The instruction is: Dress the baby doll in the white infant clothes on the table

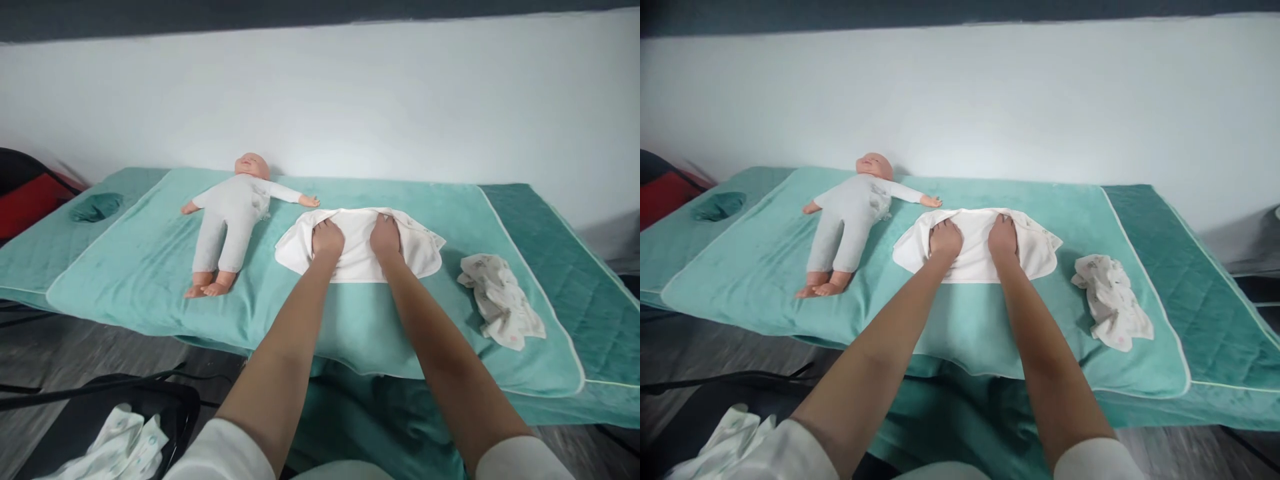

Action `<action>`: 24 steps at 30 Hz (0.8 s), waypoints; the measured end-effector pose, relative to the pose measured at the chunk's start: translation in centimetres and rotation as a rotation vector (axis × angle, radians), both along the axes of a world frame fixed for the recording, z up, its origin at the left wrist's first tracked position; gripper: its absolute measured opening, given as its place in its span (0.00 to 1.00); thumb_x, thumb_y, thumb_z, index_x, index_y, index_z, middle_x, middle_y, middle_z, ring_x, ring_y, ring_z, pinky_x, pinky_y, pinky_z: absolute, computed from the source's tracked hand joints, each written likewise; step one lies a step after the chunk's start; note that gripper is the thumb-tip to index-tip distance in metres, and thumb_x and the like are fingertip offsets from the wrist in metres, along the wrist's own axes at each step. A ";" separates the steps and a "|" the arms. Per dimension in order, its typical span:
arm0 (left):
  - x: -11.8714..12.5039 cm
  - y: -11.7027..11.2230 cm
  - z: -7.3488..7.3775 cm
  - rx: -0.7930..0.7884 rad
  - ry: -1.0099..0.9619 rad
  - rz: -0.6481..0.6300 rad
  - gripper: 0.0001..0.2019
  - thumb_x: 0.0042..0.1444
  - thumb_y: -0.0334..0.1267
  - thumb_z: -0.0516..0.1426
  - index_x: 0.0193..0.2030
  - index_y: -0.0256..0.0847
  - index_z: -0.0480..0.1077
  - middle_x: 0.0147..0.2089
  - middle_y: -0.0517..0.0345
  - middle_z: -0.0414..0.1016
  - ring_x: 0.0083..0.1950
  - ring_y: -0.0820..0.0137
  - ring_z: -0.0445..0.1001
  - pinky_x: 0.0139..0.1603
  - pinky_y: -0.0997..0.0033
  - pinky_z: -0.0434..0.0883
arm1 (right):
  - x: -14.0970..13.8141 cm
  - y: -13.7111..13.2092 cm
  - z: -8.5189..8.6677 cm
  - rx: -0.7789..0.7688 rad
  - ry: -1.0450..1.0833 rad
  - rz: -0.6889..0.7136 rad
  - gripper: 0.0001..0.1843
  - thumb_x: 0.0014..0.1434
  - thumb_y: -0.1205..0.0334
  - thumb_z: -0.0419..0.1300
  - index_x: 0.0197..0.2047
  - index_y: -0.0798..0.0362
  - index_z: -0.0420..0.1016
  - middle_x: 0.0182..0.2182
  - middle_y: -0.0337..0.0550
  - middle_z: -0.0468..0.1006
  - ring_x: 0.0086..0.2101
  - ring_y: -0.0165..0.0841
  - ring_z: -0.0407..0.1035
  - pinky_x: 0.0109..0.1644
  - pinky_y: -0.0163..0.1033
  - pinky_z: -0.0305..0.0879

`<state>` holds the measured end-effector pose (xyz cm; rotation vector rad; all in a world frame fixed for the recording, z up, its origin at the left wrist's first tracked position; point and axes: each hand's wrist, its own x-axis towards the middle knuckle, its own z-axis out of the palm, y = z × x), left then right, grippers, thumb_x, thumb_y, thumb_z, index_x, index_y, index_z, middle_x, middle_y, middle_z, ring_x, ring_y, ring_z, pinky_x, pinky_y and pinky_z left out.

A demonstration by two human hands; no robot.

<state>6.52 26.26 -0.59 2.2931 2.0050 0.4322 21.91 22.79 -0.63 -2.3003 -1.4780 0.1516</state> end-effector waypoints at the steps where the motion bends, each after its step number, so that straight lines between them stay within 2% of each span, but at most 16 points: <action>1: -0.1 -0.7 0.0 0.007 0.001 0.002 0.27 0.71 0.35 0.41 0.69 0.20 0.63 0.66 0.29 0.70 0.67 0.50 0.69 0.70 0.51 0.63 | 0.0 -0.1 0.1 0.007 -0.002 0.012 0.32 0.64 0.75 0.43 0.70 0.69 0.63 0.65 0.72 0.66 0.64 0.53 0.64 0.68 0.55 0.58; 4: -1.1 -2.6 -0.3 0.011 0.008 -0.050 0.29 0.71 0.36 0.42 0.73 0.20 0.57 0.73 0.31 0.63 0.74 0.51 0.62 0.75 0.53 0.58 | 0.0 -0.8 0.3 0.045 -0.007 0.064 0.32 0.64 0.76 0.44 0.69 0.67 0.65 0.64 0.69 0.69 0.63 0.51 0.65 0.68 0.54 0.59; 7: -2.6 -4.3 -0.6 -0.004 -0.007 -0.144 0.31 0.71 0.39 0.41 0.75 0.22 0.56 0.77 0.37 0.58 0.78 0.53 0.57 0.78 0.56 0.55 | -0.3 -2.9 0.2 0.103 -0.028 0.135 0.29 0.65 0.73 0.45 0.67 0.61 0.67 0.66 0.63 0.68 0.65 0.49 0.61 0.69 0.55 0.57; 10: -3.7 -5.5 -0.7 -0.001 -0.028 -0.187 0.31 0.71 0.41 0.41 0.75 0.24 0.55 0.79 0.42 0.54 0.79 0.55 0.53 0.79 0.57 0.53 | -0.8 -6.5 -0.3 0.249 -0.089 0.223 0.22 0.67 0.68 0.47 0.60 0.57 0.73 0.67 0.60 0.67 0.65 0.49 0.59 0.68 0.57 0.56; 13: -4.3 -6.4 -0.6 0.003 -0.046 -0.199 0.31 0.71 0.41 0.42 0.75 0.25 0.57 0.79 0.42 0.53 0.80 0.56 0.52 0.79 0.56 0.54 | -0.7 -11.0 -0.7 0.363 -0.138 0.229 0.16 0.69 0.62 0.49 0.49 0.56 0.76 0.55 0.60 0.76 0.55 0.48 0.66 0.59 0.52 0.62; 17: -4.7 -7.0 -0.6 0.021 -0.094 -0.229 0.29 0.71 0.40 0.44 0.73 0.25 0.61 0.78 0.41 0.56 0.80 0.56 0.53 0.78 0.55 0.56 | -0.2 -15.8 -0.5 0.318 -0.252 0.290 0.16 0.71 0.59 0.51 0.34 0.52 0.74 0.35 0.51 0.78 0.39 0.42 0.68 0.45 0.44 0.59; 21: -5.1 -7.0 -0.6 0.040 -0.189 -0.236 0.26 0.70 0.41 0.47 0.69 0.32 0.68 0.75 0.44 0.63 0.78 0.55 0.57 0.77 0.51 0.59 | 0.0 -17.9 -0.1 0.256 -0.382 0.374 0.18 0.72 0.58 0.52 0.30 0.52 0.71 0.29 0.47 0.77 0.34 0.39 0.68 0.41 0.43 0.53; 24: -5.5 -6.9 -0.6 0.053 -0.280 -0.249 0.23 0.70 0.42 0.49 0.67 0.38 0.70 0.70 0.47 0.71 0.75 0.57 0.64 0.75 0.50 0.61 | 0.5 -17.9 0.3 0.231 -0.304 0.396 0.20 0.72 0.57 0.52 0.27 0.52 0.71 0.26 0.45 0.76 0.31 0.36 0.67 0.40 0.42 0.53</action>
